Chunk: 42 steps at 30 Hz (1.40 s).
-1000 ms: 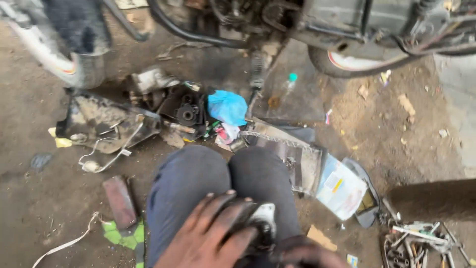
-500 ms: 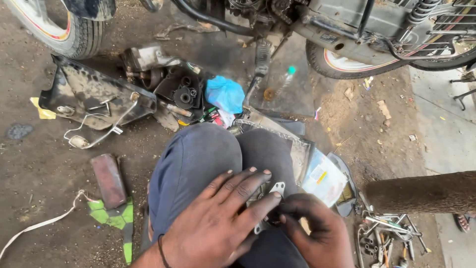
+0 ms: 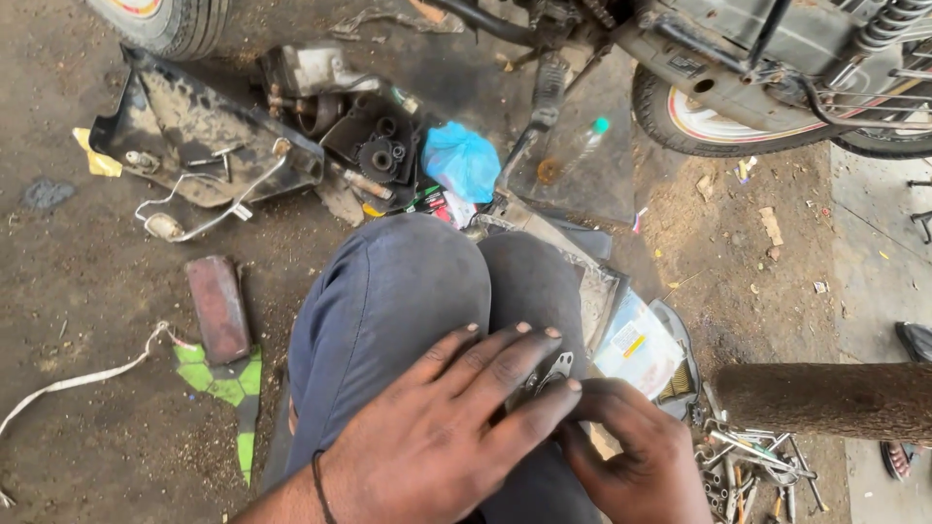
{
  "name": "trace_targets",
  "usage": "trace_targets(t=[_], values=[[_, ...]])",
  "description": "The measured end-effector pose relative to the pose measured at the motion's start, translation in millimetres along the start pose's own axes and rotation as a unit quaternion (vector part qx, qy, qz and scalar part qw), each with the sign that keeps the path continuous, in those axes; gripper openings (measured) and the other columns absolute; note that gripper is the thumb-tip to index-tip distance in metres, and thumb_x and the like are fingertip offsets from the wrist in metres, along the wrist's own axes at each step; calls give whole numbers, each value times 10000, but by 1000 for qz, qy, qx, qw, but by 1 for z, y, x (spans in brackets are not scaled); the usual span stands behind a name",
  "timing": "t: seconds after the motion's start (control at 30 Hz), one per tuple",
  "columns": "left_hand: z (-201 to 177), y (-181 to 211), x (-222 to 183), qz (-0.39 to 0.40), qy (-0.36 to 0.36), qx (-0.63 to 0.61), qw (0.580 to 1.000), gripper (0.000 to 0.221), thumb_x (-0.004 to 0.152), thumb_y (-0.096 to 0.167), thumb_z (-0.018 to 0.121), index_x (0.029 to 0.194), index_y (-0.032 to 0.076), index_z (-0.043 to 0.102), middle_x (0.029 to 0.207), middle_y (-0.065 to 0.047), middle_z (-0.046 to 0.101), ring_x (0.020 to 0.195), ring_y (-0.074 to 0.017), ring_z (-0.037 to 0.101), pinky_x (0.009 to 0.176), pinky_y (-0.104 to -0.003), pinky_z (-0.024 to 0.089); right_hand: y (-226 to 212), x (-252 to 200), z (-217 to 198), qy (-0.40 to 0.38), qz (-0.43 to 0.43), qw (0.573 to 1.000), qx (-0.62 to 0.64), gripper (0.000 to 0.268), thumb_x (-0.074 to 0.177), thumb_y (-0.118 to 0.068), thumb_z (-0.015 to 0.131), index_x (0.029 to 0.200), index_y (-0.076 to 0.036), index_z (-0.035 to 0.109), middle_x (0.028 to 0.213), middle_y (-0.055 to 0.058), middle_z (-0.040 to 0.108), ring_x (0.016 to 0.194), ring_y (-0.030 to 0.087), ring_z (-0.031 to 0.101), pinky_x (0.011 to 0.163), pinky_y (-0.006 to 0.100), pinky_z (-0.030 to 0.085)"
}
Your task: Clean and reassemble the internal components of a motorcycle starter motor.
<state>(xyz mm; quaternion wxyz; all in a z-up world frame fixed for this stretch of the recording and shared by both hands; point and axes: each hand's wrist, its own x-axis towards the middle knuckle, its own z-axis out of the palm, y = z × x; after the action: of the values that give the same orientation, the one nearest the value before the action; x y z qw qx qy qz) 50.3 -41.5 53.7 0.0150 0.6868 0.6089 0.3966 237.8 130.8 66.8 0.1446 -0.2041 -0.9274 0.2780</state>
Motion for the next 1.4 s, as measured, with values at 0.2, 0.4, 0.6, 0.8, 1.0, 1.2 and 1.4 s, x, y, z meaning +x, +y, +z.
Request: trace_targets(t=[0.2, 0.4, 0.6, 0.8, 1.0, 1.2, 1.4], values=[[5, 2, 3, -8, 16, 21, 1000, 650, 909, 160, 552, 1522, -8, 414, 1485, -378, 457, 1370, -489, 518, 1182, -555, 369, 5, 0, -2, -32, -72, 996, -52, 283, 664, -14, 803, 933, -75, 741, 993, 70, 743, 907, 224, 766, 788, 319, 611], [2, 2, 11, 1, 9, 33, 999, 635, 917, 165, 543, 1522, 9, 430, 1450, -388, 490, 1326, -493, 550, 1151, -534, 406, -6, 9, -11, -94, -39, 991, -87, 333, 659, -51, 827, 980, -44, 739, 1010, 117, 703, 940, 307, 725, 771, 377, 594], [-9, -5, 32, 50, 5, 18, 999, 621, 906, 177, 550, 1500, 18, 462, 1405, -352, 542, 1313, -469, 577, 1152, -521, 419, 12, 3, -13, -108, 11, 994, -11, 343, 695, -4, 769, 1035, -36, 734, 1045, 122, 700, 937, 267, 760, 764, 357, 619], [-13, -10, 52, 123, -37, 17, 992, 558, 914, 158, 563, 1450, 17, 506, 1374, -336, 577, 1310, -456, 579, 1146, -506, 436, 25, -9, 1, -35, -28, 998, 53, 446, 687, 14, 762, 1125, 7, 679, 1095, 152, 704, 999, 273, 738, 789, 362, 601], [-21, -16, 55, 140, -84, 11, 987, 602, 887, 147, 578, 1474, 49, 483, 1395, -334, 540, 1361, -477, 524, 1166, -522, 407, 37, -28, 9, 12, -24, 996, 89, 362, 768, 76, 660, 1118, -17, 654, 1029, 124, 689, 926, 250, 721, 823, 330, 582], [-15, -21, 38, 106, -102, -25, 989, 394, 933, 175, 610, 1297, 46, 532, 1507, -315, 470, 1424, -472, 461, 1196, -547, 363, 27, -39, 27, -6, -5, 988, 155, 387, 734, -2, 846, 1098, -33, 719, 1011, 82, 733, 960, 186, 756, 832, 318, 608], [-20, -10, 29, 86, -109, 5, 990, 314, 946, 191, 577, 1217, 42, 527, 1564, -321, 423, 1480, -483, 418, 1210, -562, 342, 24, -42, 42, 82, -7, 980, 179, 312, 805, 55, 785, 1104, -28, 752, 1074, 98, 733, 1011, 204, 739, 867, 311, 587]])
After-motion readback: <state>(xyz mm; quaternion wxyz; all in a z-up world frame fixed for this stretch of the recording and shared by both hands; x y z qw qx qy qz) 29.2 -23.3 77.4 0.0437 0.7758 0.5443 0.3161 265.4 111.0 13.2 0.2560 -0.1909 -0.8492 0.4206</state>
